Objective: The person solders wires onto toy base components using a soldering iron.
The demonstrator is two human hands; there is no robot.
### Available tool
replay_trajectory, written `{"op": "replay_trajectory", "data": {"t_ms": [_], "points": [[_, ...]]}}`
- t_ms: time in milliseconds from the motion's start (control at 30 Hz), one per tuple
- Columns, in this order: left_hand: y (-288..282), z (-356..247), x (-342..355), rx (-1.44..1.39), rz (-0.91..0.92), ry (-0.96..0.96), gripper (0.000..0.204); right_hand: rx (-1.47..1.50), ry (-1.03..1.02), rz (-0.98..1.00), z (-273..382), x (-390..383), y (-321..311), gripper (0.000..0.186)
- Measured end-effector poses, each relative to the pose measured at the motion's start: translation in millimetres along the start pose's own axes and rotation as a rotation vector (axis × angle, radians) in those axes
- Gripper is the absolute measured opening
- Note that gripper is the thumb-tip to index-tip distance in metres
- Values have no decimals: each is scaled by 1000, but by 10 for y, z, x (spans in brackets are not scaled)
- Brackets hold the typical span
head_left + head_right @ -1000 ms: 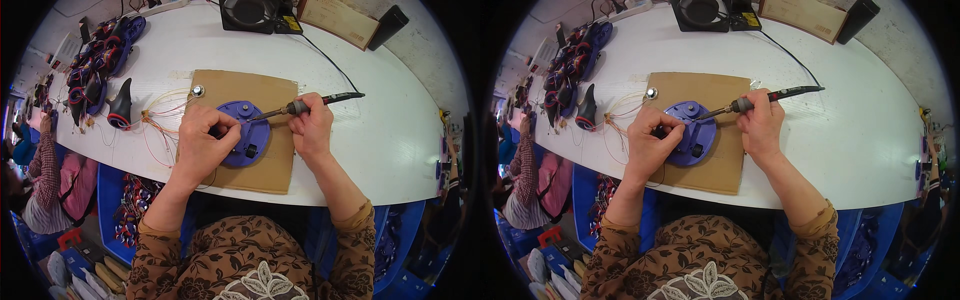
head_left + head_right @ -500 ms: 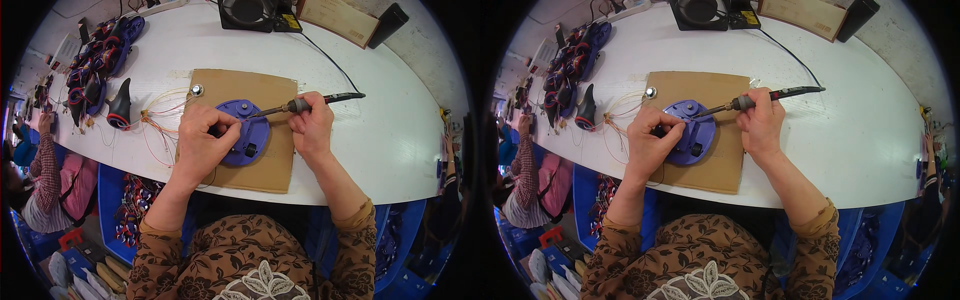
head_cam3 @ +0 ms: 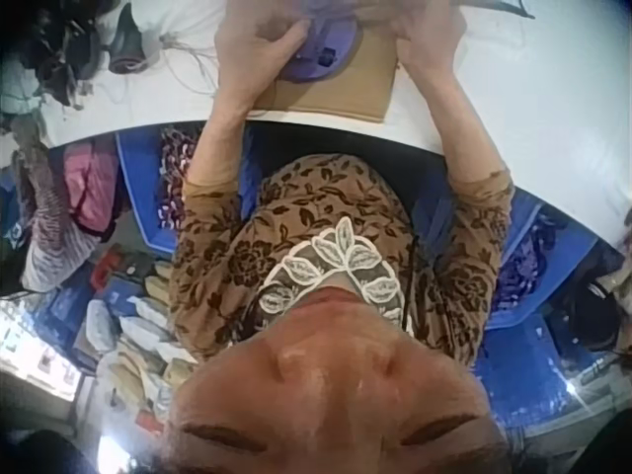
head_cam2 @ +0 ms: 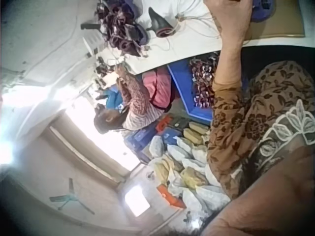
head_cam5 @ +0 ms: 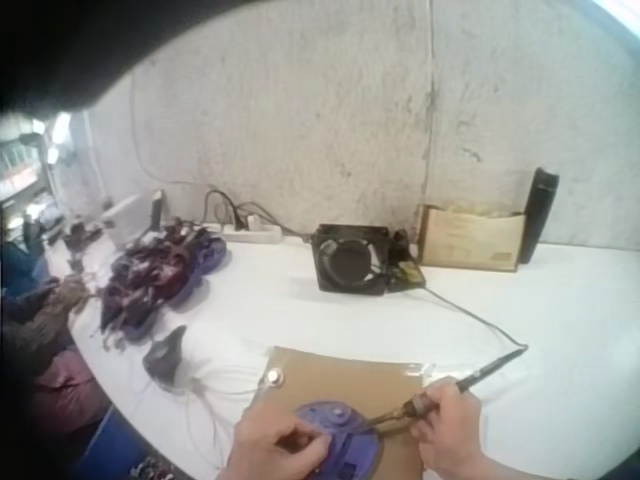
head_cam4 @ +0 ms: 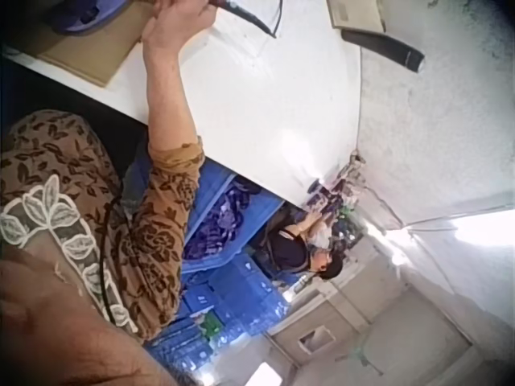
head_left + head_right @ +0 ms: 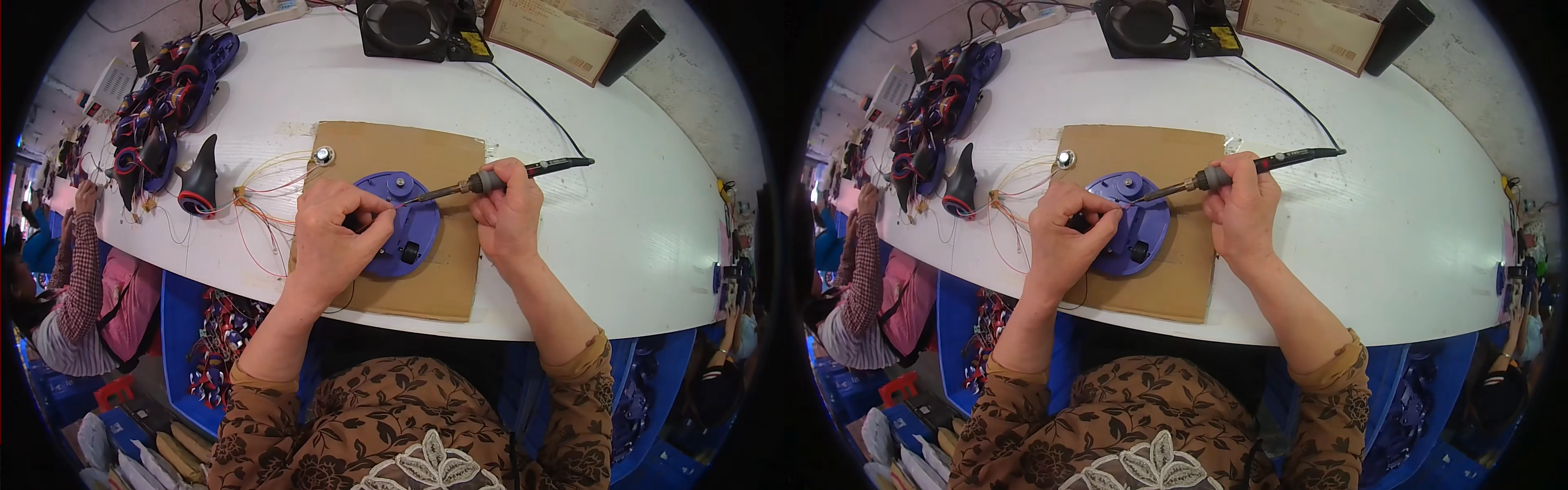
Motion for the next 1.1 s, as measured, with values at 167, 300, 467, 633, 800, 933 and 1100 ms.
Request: {"op": "replay_trajectory", "data": {"t_ms": [167, 300, 467, 633, 800, 933, 1100], "points": [[-12, 27, -8, -27, -41, -24, 8, 26, 4, 11, -1, -5, -9, 17], [-11, 25, -7, -31, -38, -20, 8, 8, -3, 24, -3, 12, -2, 17], [-13, 10, -15, -6, -41, -13, 8, 31, 2, 33, -9, 0, -6, 16], [-12, 16, -13, -7, -38, -12, 8, 33, 6, 27, -15, 2, -9, 16], [-14, 29, -11, -27, -41, -18, 8, 23, -5, 16, -20, 3, 4, 17], [-6, 1, -1, -10, -37, -14, 8, 3, -18, 15, 3, 10, 3, 18], [-4, 21, -11, -4, -36, -22, 8, 41, -3, 22, -17, 17, -15, 18]]}}
Point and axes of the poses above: each hand's wrist, its own x-axis towards the middle knuckle, its own y-axis out of the palm, z = x × y, the point moved 8 cm from there along x, towards the middle knuckle, and after that the axes turned 12 degrees about z, right-handed, at the moved point
